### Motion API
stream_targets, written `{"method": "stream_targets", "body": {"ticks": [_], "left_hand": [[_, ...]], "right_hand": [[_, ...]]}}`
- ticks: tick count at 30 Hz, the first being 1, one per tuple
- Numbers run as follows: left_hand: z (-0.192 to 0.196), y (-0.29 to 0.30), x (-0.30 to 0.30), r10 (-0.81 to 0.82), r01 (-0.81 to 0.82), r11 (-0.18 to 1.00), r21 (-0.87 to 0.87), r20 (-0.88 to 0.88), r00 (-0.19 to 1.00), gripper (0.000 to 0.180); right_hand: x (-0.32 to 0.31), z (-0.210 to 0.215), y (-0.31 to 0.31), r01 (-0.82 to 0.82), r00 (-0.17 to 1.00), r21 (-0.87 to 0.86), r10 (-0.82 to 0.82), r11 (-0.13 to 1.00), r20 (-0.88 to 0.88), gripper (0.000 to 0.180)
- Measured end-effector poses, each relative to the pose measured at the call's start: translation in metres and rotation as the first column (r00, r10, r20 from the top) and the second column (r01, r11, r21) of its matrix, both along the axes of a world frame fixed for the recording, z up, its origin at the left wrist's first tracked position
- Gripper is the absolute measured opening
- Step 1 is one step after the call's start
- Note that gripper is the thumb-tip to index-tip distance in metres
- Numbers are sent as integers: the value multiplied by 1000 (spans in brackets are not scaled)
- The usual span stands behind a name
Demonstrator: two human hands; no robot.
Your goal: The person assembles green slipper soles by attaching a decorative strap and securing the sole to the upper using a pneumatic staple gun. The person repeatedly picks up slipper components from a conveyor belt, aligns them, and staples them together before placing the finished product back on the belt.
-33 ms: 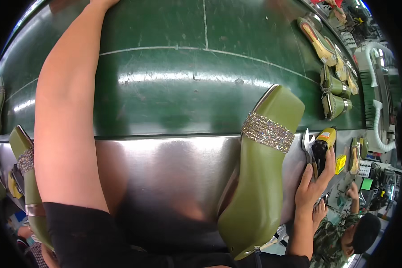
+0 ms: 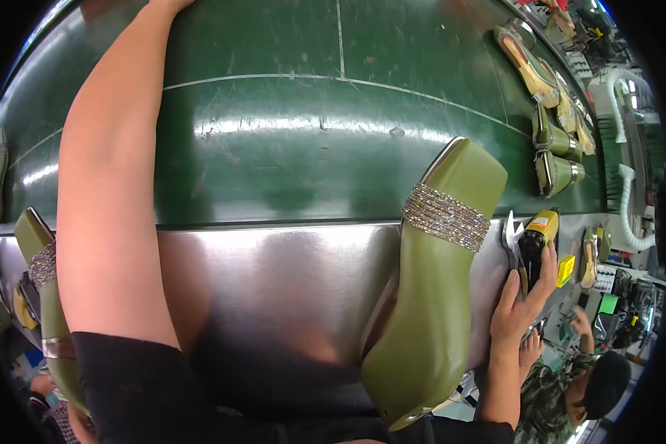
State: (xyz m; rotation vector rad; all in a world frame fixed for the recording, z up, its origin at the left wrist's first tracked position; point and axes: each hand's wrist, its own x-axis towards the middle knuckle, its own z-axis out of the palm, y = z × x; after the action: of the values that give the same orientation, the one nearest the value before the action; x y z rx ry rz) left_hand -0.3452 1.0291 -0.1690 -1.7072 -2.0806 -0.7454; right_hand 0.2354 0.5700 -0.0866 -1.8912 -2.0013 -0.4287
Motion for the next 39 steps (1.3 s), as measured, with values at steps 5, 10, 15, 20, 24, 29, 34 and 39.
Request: {"method": "stream_targets", "body": {"ticks": [5,10,15,20,24,29,34,39], "left_hand": [[24,-31,37,108,-106,990,-94,14,994,47],[46,-59,53,5,-12,995,-95,-74,997,39],[58,-102,86,-93,89,996,-29,-222,971,31],[75,-207,145,-478,463,822,332,-42,877,30],[158,-358,261,-608,486,793,368,411,680,30],[272,-559,338,-566,540,770,340,754,333,32],[339,-722,390,-320,594,751,287,946,-52,27],[392,-840,439,-321,710,639,296,941,-104,14]], "right_hand": [[10,-5,-1,8,1000,1,-8,1000,7,60],[17,14,-8,22,999,6,-22,1000,25,64],[38,41,-26,21,1000,30,-21,999,9,64],[69,70,-64,-56,998,108,57,993,-9,67],[100,76,-113,-59,997,168,66,984,-35,67],[109,103,-188,-281,933,278,330,919,-148,68],[64,204,-319,-489,382,350,557,799,-737,82],[61,278,-416,-726,-147,305,294,617,-944,51]]}}
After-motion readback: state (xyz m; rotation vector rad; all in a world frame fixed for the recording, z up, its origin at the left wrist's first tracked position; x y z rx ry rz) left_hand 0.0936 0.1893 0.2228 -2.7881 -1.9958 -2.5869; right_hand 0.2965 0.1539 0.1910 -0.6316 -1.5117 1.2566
